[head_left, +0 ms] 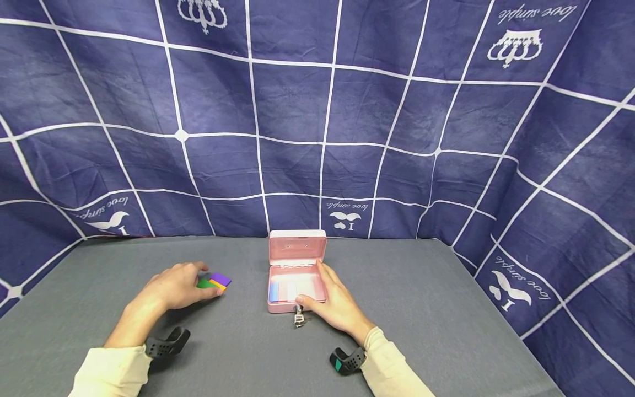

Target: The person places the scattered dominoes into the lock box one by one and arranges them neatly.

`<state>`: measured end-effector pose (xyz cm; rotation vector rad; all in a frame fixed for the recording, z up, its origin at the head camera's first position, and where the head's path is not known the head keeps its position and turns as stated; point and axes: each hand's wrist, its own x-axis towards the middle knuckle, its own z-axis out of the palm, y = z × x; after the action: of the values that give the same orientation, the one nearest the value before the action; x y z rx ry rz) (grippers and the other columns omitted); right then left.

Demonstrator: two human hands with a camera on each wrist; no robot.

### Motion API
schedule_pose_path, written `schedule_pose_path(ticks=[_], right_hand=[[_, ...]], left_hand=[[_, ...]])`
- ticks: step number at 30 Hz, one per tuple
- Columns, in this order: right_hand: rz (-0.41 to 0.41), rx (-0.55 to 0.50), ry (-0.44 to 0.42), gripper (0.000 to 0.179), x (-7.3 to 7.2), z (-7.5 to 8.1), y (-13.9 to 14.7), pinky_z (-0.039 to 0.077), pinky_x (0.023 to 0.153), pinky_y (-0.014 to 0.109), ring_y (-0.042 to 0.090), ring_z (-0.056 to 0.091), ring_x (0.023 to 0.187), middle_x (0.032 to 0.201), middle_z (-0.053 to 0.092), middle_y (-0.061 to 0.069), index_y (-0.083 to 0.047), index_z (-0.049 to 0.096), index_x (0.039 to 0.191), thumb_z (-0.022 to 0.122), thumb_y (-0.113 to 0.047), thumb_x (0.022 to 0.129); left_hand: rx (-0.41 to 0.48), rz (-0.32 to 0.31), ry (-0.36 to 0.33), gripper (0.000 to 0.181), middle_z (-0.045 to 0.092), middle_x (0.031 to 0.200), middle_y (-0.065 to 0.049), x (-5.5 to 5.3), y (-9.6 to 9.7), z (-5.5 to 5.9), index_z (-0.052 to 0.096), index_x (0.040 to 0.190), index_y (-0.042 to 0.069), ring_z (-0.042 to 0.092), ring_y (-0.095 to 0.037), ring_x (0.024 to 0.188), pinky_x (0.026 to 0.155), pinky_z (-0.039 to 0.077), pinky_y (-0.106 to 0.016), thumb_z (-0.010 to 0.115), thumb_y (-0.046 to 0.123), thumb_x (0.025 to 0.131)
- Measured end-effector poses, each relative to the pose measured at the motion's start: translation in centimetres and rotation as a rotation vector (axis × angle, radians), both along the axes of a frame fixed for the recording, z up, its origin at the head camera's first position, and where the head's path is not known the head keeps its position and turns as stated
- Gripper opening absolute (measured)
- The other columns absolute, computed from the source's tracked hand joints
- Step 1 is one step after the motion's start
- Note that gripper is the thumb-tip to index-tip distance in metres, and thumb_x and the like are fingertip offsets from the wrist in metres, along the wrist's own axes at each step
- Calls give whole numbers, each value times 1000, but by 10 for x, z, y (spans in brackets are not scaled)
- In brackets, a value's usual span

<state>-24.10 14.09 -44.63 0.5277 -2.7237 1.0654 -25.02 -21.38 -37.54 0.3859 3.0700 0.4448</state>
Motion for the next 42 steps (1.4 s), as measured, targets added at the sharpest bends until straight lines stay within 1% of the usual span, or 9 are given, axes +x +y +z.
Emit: schedule_pose_path(ticks=[6,10,13,17,21,23,27,32,42], right_hand=[[1,-1,4,98,0,0,0,34,115,47,26,38,143,158,33,6,-13,26,157,68,-61,83],[-1,1,6,97,0,0,0,34,114,48,27,39,142,158,34,6,-13,26,156,68,-61,83],[-2,3,5,97,0,1,0,34,114,48,27,39,142,157,34,6,-13,27,156,68,-61,83],[1,1,8,96,0,0,0,35,114,48,27,40,142,158,34,6,-14,27,156,68,-61,83],[2,0,9,96,0,0,0,35,114,48,27,40,142,158,34,6,-14,27,156,68,-60,83],[0,3,8,96,0,0,0,35,114,48,27,40,142,157,34,5,-14,27,156,68,-60,83],[-2,9,5,96,0,0,0,34,114,48,26,39,142,158,34,5,-14,28,156,68,-61,83],[-5,20,4,96,0,0,1,34,114,47,25,38,143,158,33,4,-14,28,156,67,-63,83],[-6,15,1,96,-1,0,1,34,115,47,25,37,144,158,33,4,-13,29,155,66,-64,83]], left_hand=[[34,5,49,75,69,96,-14,0,3,1,65,119,3,64,-30,81,61,48,-52,77,60,73],[48,14,60,72,64,86,-7,0,5,2,64,118,4,58,-24,76,59,46,-47,75,60,75],[50,13,75,68,61,82,-4,0,6,3,64,116,4,56,-22,73,57,45,-45,75,58,76],[57,10,102,60,60,80,-2,0,8,2,66,111,7,57,-21,72,55,44,-43,76,56,77],[83,5,118,50,55,76,2,1,12,2,68,105,12,52,-15,69,53,40,-35,76,53,78],[99,-10,126,47,54,75,3,1,14,2,69,103,13,50,-14,69,53,38,-33,76,52,79],[121,-31,136,43,54,74,4,1,16,2,69,101,12,49,-12,69,54,38,-30,76,50,80],[116,-30,158,45,56,77,3,0,17,2,69,101,11,51,-12,71,56,39,-32,76,49,80],[149,-61,191,45,62,85,-2,-1,24,5,70,104,9,56,-12,76,62,44,-32,76,47,81]])
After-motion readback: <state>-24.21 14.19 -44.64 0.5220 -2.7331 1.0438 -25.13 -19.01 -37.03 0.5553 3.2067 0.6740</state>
